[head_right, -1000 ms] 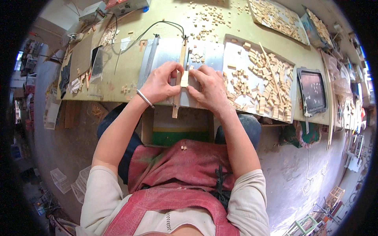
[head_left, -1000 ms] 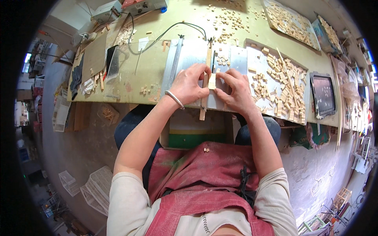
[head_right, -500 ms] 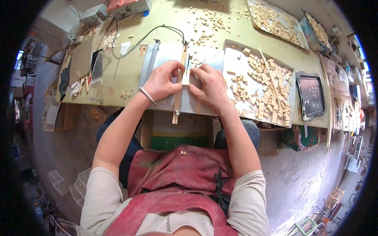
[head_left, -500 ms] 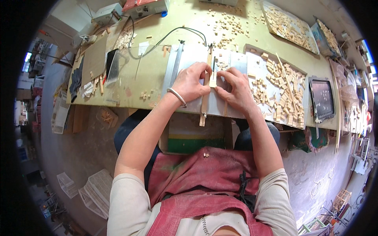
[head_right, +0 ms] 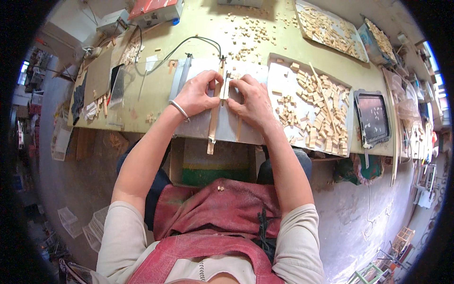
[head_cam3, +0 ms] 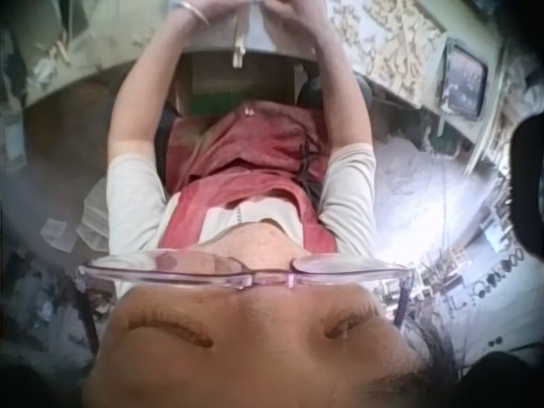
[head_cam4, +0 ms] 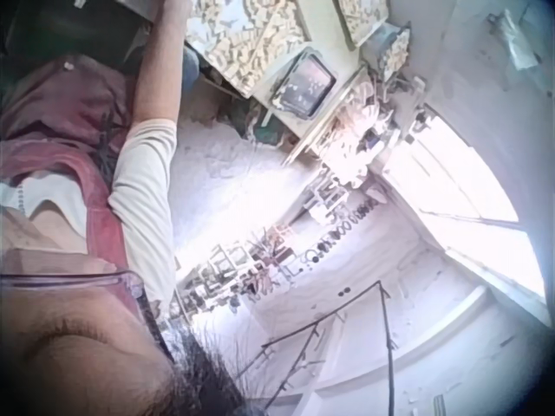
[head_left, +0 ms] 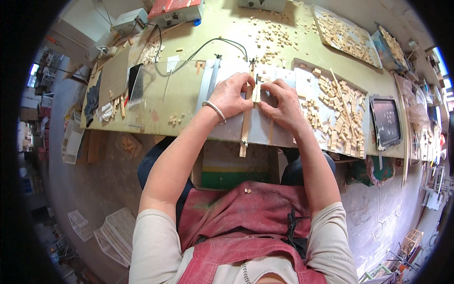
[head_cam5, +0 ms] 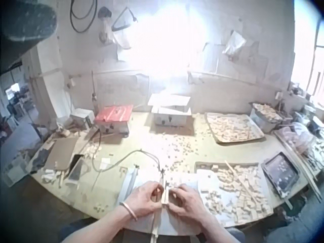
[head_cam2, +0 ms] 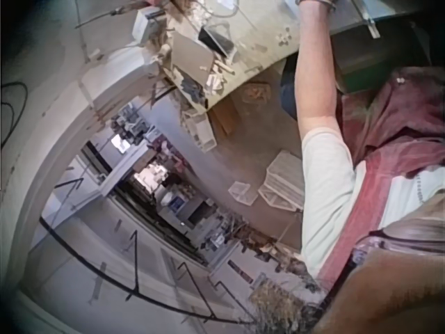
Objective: The person uses a table saw to cut small wooden blocks into smaller pieces. They repeatedly pick up blocks, align them against the fence, push them through the blade, and place the cut pieces onto a tray.
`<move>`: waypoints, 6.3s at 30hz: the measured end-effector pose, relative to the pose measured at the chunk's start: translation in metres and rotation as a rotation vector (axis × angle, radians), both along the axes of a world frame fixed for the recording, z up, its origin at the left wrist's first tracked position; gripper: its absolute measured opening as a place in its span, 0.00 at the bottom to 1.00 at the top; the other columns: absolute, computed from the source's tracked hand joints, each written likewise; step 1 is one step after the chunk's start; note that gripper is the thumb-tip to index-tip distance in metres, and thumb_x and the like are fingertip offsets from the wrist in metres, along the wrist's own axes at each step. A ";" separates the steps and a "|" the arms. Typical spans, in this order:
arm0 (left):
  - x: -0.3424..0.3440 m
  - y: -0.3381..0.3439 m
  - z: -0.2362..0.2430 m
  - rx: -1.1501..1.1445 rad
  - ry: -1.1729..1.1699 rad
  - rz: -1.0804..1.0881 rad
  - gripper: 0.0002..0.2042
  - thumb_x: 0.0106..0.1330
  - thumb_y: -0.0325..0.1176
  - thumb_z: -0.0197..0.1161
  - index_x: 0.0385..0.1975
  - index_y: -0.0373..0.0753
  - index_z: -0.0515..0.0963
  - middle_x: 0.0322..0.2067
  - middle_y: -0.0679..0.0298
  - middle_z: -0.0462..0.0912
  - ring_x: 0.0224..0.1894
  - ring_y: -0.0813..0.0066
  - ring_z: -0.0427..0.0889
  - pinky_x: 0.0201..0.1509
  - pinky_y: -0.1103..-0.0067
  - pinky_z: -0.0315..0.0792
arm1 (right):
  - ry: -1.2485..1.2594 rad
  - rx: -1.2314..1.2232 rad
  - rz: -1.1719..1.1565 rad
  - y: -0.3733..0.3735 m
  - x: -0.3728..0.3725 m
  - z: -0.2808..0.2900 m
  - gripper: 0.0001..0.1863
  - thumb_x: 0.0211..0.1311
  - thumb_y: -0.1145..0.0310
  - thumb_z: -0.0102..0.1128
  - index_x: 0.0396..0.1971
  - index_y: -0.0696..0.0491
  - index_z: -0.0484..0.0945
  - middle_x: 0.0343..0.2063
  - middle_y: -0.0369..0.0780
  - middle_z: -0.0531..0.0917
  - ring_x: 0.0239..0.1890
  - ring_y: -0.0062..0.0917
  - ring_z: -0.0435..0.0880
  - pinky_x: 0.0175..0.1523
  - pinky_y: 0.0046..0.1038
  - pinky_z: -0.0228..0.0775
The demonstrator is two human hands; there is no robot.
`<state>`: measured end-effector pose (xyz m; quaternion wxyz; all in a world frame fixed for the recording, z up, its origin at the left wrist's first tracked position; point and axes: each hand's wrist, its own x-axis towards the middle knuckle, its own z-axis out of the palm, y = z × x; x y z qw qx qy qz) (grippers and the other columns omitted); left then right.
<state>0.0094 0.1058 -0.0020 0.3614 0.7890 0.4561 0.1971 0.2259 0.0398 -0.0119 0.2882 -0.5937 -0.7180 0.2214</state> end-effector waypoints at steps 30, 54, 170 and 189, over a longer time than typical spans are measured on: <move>-0.012 -0.057 0.001 0.162 0.155 -0.109 0.23 0.52 0.38 0.76 0.46 0.41 0.77 0.41 0.55 0.81 0.46 0.51 0.83 0.54 0.60 0.78 | -0.057 -0.023 0.038 -0.054 -0.010 0.014 0.32 0.53 0.56 0.74 0.58 0.54 0.81 0.49 0.46 0.82 0.56 0.44 0.82 0.64 0.43 0.69; -0.021 -0.062 0.011 0.063 0.026 -0.112 0.23 0.51 0.35 0.76 0.46 0.37 0.76 0.41 0.54 0.80 0.45 0.53 0.82 0.53 0.64 0.78 | 0.046 0.028 0.040 -0.041 -0.003 -0.001 0.07 0.65 0.70 0.72 0.41 0.53 0.89 0.38 0.39 0.83 0.43 0.35 0.82 0.57 0.36 0.68; -0.011 -0.109 -0.005 0.295 0.138 0.090 0.27 0.56 0.37 0.75 0.58 0.48 0.81 0.54 0.60 0.78 0.60 0.55 0.78 0.64 0.59 0.69 | -0.055 0.179 0.076 -0.087 -0.024 -0.003 0.24 0.59 0.72 0.78 0.57 0.45 0.88 0.40 0.37 0.82 0.48 0.34 0.83 0.54 0.39 0.69; -0.010 -0.108 -0.003 0.307 0.152 0.090 0.24 0.60 0.37 0.74 0.58 0.48 0.81 0.53 0.59 0.78 0.59 0.55 0.79 0.64 0.60 0.71 | -0.383 0.349 0.158 -0.082 -0.030 -0.002 0.19 0.63 0.69 0.65 0.53 0.55 0.86 0.39 0.37 0.82 0.45 0.32 0.84 0.53 0.37 0.72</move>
